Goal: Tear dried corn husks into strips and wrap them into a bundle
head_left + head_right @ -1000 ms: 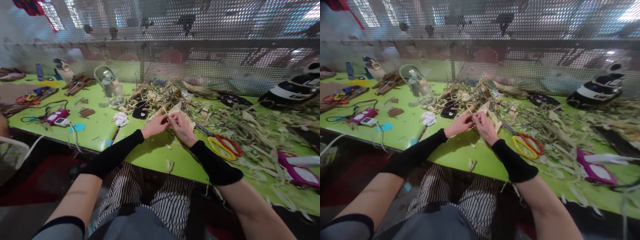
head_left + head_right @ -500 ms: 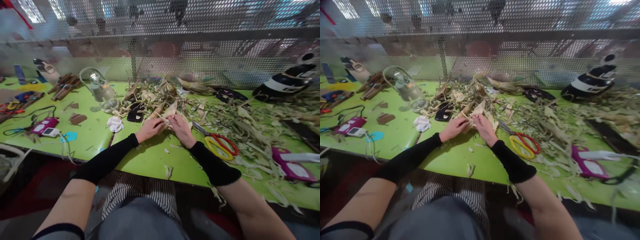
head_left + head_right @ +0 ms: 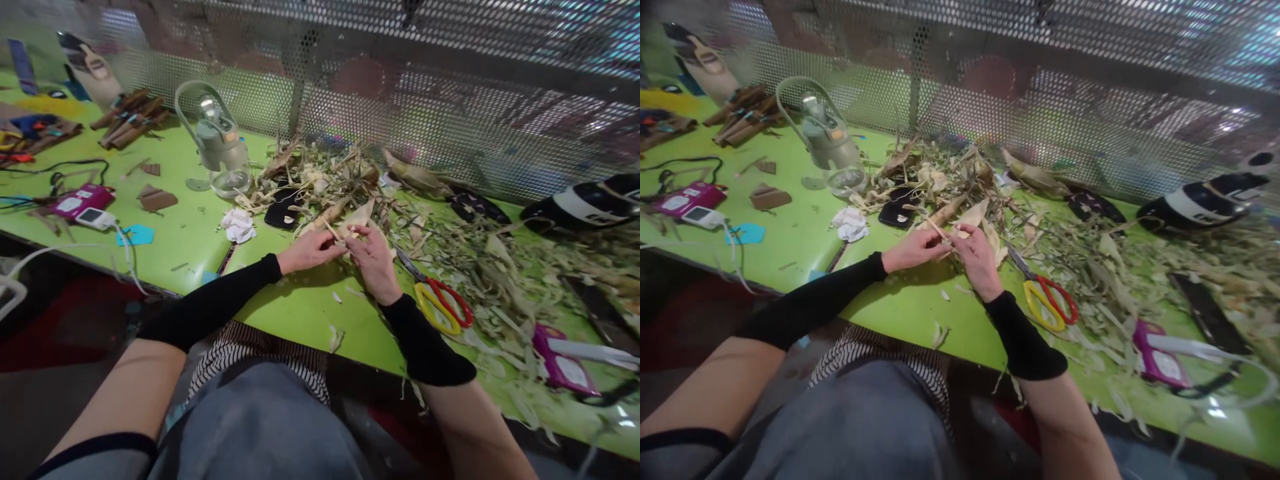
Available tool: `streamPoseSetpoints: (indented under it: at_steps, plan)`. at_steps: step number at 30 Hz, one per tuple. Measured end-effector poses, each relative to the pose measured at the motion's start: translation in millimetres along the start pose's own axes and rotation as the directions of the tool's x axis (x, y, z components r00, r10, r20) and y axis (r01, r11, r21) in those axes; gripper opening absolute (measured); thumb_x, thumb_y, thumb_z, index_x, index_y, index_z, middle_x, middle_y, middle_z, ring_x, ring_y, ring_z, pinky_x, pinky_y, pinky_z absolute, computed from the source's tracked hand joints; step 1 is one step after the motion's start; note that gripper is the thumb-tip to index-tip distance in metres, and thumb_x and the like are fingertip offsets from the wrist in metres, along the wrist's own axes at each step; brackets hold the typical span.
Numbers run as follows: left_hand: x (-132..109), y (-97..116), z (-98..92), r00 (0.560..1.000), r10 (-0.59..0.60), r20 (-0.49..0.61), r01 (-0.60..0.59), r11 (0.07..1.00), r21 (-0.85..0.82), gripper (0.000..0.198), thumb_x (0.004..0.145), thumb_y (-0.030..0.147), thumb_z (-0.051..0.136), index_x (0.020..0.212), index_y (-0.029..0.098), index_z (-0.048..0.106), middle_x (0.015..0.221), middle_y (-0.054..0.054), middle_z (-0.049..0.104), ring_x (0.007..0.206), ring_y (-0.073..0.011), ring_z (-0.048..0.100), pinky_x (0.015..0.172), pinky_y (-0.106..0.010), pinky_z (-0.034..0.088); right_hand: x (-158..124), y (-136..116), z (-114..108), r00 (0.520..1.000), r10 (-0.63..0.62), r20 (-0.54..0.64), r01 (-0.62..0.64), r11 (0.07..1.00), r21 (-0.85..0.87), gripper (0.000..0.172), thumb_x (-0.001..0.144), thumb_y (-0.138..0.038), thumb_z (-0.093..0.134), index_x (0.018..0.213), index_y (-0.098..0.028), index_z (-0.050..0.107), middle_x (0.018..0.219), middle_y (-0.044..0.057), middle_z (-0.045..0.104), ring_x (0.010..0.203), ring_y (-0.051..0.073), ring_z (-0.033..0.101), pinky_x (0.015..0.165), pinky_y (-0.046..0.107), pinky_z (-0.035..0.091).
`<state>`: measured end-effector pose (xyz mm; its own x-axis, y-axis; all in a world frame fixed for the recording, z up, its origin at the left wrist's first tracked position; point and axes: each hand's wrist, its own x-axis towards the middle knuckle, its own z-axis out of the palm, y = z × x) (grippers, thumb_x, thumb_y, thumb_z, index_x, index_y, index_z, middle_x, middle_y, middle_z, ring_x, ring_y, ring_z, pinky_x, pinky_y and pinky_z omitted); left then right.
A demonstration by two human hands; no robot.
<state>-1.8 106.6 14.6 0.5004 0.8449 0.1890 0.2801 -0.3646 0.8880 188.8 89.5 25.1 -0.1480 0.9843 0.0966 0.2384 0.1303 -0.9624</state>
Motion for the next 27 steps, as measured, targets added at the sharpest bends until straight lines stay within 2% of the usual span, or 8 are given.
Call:
streamPoseSetpoints:
  at_steps: [4,7,11,14,16,19,23,27]
  plan:
    - [3,2,-7.7,0.999,0.007,-0.044,-0.011,0.996,-0.084,0.037,0.101,0.049,0.063,0.113,0.015,0.070,0.088,-0.003,0.065,0.076,-0.0142,0.055,0.074,-0.029,0.046,0,-5,-3,1.000,-0.029,0.004,0.029,1.000,-0.002,0.063,0.083,-0.074,0.074,0.118,-0.024,0.059,0.055,-0.011,0.034,0.049,0.013,0.029,0.050,0.031,0.021]
    - [4,4,-14.4,1.000,0.006,-0.002,-0.006,0.996,-0.088,0.033,0.102,0.046,0.062,0.111,0.016,0.070,0.089,-0.003,0.065,0.078,-0.0147,0.055,0.077,-0.030,0.046,-2,-5,-4,0.998,-0.051,0.021,0.052,0.997,-0.049,0.059,0.087,-0.074,0.070,0.117,-0.024,0.062,0.057,-0.010,0.037,0.049,0.013,0.032,0.050,0.030,0.025]
    - [2,9,-18.3,0.995,-0.025,0.100,0.036,0.994,-0.107,0.024,0.104,0.038,0.059,0.106,0.016,0.070,0.089,-0.001,0.066,0.079,-0.0134,0.056,0.081,-0.030,0.047,-2,-1,-5,0.990,-0.142,-0.011,0.138,0.973,-0.183,0.049,0.089,-0.070,0.068,0.106,-0.024,0.068,0.071,-0.002,0.059,0.059,0.015,0.051,0.056,0.031,0.040]
    - [0,11,-14.4,0.983,-0.102,0.154,0.132,0.972,-0.197,0.017,0.103,0.025,0.059,0.112,0.014,0.067,0.086,-0.001,0.067,0.070,-0.0102,0.055,0.077,-0.030,0.048,0,0,-6,0.983,-0.184,-0.005,0.177,0.951,-0.253,0.045,0.091,-0.069,0.067,0.097,-0.024,0.067,0.082,0.002,0.068,0.067,0.018,0.058,0.062,0.034,0.047]
    - [-1,11,-10.4,0.975,-0.144,0.167,0.186,0.944,-0.274,0.015,0.102,0.022,0.061,0.111,0.012,0.066,0.084,0.000,0.066,0.065,-0.0089,0.055,0.073,-0.029,0.048,-1,0,-6,0.981,-0.194,0.013,0.189,0.937,-0.295,0.044,0.092,-0.069,0.066,0.093,-0.024,0.065,0.081,0.002,0.067,0.068,0.018,0.058,0.063,0.035,0.047]
    - [-1,12,-6.8,0.978,-0.161,0.133,0.196,0.926,-0.324,0.018,0.101,0.030,0.066,0.103,0.012,0.065,0.081,0.000,0.065,0.063,-0.0083,0.057,0.069,-0.028,0.049,-3,-4,-5,0.980,-0.197,0.023,0.194,0.927,-0.322,0.044,0.093,-0.068,0.064,0.084,-0.025,0.062,0.074,0.001,0.061,0.066,0.018,0.054,0.062,0.035,0.043]
    - [-3,16,-8.4,0.971,-0.180,0.159,0.217,0.939,-0.266,0.024,0.101,0.038,0.068,0.099,0.014,0.064,0.078,0.001,0.069,0.052,-0.0057,0.053,0.060,-0.024,0.045,-6,-10,-2,0.991,-0.134,-0.001,0.129,0.958,-0.257,0.044,0.094,-0.067,0.063,0.080,-0.025,0.061,0.070,0.001,0.057,0.062,0.018,0.048,0.061,0.035,0.042]
    - [-3,19,-10.3,0.958,-0.183,0.222,0.237,0.939,-0.248,0.025,0.103,0.038,0.065,0.096,0.014,0.064,0.075,0.001,0.068,0.050,-0.0049,0.053,0.055,-0.021,0.041,-7,-12,-3,0.994,-0.068,-0.091,0.053,0.987,-0.152,0.045,0.090,-0.069,0.067,0.081,-0.025,0.061,0.070,0.000,0.059,0.059,0.016,0.048,0.059,0.033,0.043]
